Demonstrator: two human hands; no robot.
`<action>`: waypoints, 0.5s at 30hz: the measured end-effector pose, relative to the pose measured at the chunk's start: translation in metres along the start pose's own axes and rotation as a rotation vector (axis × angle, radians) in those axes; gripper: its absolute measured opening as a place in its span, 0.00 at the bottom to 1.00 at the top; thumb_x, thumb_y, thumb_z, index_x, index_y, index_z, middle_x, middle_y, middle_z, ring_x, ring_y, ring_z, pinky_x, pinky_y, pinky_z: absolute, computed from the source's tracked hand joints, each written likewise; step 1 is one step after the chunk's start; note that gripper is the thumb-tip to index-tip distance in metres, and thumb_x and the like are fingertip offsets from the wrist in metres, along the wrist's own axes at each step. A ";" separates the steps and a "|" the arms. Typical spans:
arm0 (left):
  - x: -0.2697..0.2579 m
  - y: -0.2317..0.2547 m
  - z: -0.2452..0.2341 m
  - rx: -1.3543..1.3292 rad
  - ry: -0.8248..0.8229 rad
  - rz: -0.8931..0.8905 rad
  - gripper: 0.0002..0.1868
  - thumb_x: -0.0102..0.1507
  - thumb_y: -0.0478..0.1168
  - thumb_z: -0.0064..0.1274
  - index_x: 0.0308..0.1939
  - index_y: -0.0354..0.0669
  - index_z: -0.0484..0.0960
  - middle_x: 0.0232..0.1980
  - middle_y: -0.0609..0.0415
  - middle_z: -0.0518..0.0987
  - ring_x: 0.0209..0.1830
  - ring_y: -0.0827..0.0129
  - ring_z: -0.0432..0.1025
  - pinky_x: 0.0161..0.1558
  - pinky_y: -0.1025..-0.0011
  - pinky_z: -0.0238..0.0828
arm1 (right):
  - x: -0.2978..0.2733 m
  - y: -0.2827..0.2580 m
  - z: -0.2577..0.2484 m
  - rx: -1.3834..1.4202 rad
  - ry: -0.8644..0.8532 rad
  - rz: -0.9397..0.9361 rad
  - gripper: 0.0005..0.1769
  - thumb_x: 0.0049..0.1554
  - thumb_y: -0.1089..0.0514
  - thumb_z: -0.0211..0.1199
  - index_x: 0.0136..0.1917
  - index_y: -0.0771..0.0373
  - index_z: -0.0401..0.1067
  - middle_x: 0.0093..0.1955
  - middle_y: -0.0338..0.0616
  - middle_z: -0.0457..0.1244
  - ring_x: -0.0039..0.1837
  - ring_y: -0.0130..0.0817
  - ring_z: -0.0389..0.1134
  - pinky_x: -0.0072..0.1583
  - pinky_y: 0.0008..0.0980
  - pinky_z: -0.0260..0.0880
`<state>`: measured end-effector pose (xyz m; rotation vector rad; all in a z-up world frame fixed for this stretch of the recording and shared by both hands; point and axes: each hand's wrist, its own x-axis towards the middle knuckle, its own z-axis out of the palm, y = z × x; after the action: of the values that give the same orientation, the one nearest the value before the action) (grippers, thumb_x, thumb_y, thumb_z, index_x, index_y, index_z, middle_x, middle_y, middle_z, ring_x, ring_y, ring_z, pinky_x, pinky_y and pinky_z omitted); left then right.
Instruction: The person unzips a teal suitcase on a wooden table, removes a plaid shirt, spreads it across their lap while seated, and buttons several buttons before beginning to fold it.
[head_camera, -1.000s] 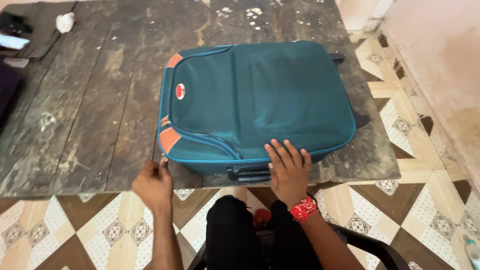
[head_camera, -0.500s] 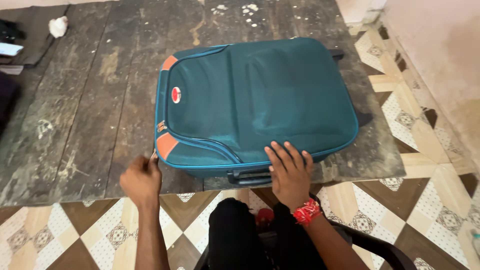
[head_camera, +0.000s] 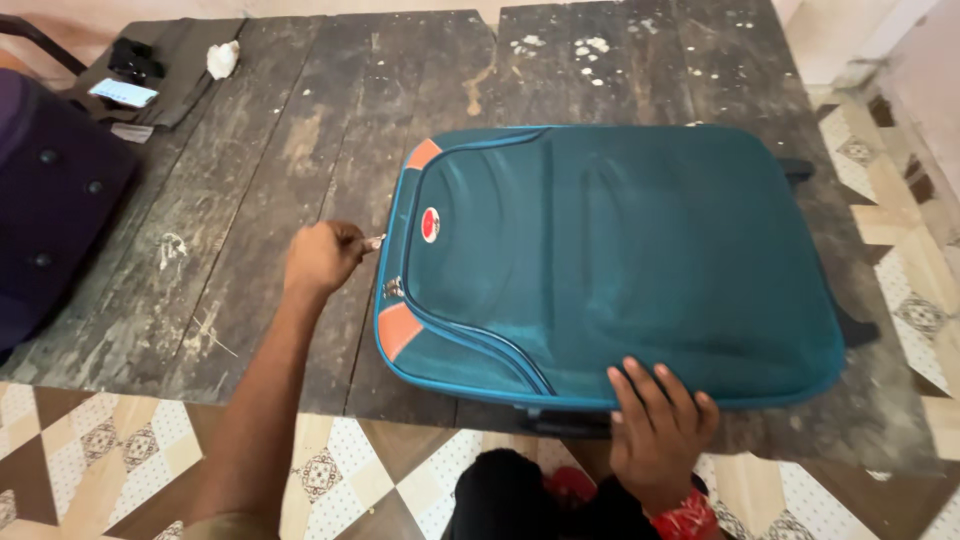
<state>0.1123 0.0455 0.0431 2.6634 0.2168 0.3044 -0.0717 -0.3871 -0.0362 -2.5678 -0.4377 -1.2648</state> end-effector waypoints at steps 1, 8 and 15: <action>0.011 0.001 -0.001 0.006 0.000 -0.006 0.14 0.60 0.54 0.61 0.37 0.50 0.88 0.34 0.48 0.86 0.37 0.50 0.80 0.42 0.53 0.75 | -0.003 0.001 0.004 0.008 -0.002 0.000 0.21 0.65 0.52 0.49 0.65 0.52 0.76 0.69 0.36 0.65 0.73 0.40 0.59 0.77 0.49 0.40; 0.088 0.023 0.005 0.217 0.090 0.175 0.14 0.62 0.56 0.60 0.39 0.53 0.89 0.37 0.43 0.84 0.39 0.44 0.78 0.41 0.50 0.74 | -0.016 0.036 0.049 -0.050 0.260 -0.146 0.25 0.67 0.45 0.42 0.56 0.51 0.81 0.59 0.35 0.71 0.66 0.37 0.64 0.77 0.46 0.41; 0.171 0.044 0.020 0.366 0.060 0.303 0.09 0.62 0.50 0.57 0.39 0.57 0.90 0.42 0.43 0.84 0.42 0.46 0.78 0.43 0.52 0.74 | -0.026 0.086 0.067 -0.296 0.418 -0.608 0.38 0.74 0.29 0.28 0.54 0.45 0.79 0.53 0.31 0.72 0.64 0.34 0.65 0.79 0.48 0.43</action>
<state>0.2863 0.0323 0.0756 3.0531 -0.1299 0.4801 -0.0059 -0.4480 -0.1037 -2.3583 -1.0541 -2.1558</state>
